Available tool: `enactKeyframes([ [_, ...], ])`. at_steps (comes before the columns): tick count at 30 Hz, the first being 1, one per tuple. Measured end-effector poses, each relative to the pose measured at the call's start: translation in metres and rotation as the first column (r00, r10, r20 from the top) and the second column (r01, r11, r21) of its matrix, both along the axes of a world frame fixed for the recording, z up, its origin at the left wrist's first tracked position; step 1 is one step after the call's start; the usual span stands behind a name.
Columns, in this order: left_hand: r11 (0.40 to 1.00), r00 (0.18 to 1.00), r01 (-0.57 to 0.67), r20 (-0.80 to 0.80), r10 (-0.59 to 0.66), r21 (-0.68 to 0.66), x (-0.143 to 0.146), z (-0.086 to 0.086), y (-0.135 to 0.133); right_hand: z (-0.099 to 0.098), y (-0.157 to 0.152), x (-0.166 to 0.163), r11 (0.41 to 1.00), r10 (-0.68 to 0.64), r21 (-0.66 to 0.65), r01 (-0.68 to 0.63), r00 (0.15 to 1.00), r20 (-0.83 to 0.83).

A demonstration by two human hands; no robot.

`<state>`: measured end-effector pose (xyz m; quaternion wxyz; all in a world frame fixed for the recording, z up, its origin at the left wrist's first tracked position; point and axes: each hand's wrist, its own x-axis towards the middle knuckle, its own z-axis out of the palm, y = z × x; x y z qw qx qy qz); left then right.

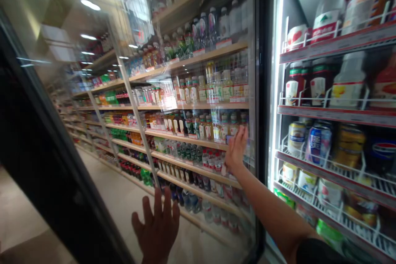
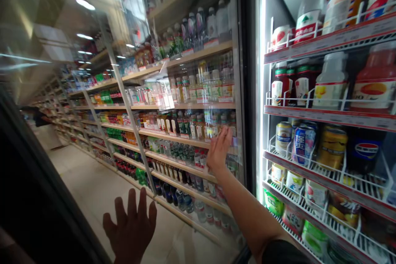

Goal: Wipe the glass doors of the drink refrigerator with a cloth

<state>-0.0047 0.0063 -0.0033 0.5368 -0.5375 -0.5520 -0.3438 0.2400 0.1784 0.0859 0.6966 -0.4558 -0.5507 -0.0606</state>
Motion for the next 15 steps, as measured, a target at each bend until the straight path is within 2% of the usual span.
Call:
enactKeyframes([
  [4,1.0,1.0,-0.005,-0.002,0.005,-0.002,0.001,0.001,-0.001,0.036,-0.037,-0.04,0.984,-0.024,0.175,-0.032,0.952,0.305],
  [7,1.0,1.0,-0.025,-0.017,0.024,-0.007,0.002,0.003,-0.002,0.068,-0.061,-0.071,0.969,-0.069,0.241,-0.049,0.885,0.459],
  [11,1.0,1.0,-0.006,0.003,0.006,-0.003,0.001,0.003,-0.002,0.097,-0.094,-0.11,0.919,-0.122,0.369,-0.137,0.792,0.598],
  [15,0.997,0.995,0.076,0.071,-0.074,-0.02,-0.003,-0.002,0.0,0.12,-0.12,-0.135,0.851,-0.172,0.476,-0.222,0.74,0.651],
])
